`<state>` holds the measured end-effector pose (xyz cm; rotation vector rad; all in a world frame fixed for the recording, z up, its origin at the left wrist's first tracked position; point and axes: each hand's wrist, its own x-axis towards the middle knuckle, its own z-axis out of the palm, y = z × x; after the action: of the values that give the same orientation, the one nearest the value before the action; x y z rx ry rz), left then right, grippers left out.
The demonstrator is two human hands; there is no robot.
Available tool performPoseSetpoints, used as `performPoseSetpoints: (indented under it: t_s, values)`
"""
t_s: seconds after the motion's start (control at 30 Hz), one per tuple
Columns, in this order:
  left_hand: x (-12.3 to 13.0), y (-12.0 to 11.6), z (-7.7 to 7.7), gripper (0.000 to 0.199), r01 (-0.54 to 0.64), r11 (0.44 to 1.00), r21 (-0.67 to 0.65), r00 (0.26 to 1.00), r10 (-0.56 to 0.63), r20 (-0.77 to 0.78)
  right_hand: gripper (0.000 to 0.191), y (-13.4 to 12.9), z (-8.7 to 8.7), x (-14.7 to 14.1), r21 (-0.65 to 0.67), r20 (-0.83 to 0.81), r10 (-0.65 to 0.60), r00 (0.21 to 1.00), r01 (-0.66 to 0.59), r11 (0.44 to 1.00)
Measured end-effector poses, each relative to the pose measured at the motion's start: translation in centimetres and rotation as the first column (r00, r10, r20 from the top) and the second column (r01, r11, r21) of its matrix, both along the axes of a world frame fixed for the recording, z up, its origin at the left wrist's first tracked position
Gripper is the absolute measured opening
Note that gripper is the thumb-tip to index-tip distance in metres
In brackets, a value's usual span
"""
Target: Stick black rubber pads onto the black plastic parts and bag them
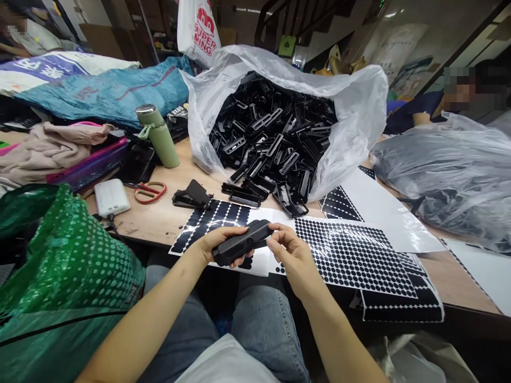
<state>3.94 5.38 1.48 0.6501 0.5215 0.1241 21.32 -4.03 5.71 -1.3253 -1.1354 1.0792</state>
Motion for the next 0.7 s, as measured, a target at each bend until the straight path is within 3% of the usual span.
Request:
performPoseSetpoints:
  t_s: [0.2, 0.7]
  values:
    - [0.7, -0.6, -1.1, 0.037, 0.067, 0.99, -0.12, 0.998, -0.069, -0.013, 0.017, -1.4, -0.1, -2.0, -0.051, 0.074, 0.05, 0.996, -0.046, 0.998]
    - [1.8, -1.0, -2.9, 0.035, 0.091, 0.987, -0.13, 0.993, -0.1, -0.059, 0.02, -2.1, -1.6, -2.9, -0.126, 0.126, 0.035, 0.991, -0.019, 0.992]
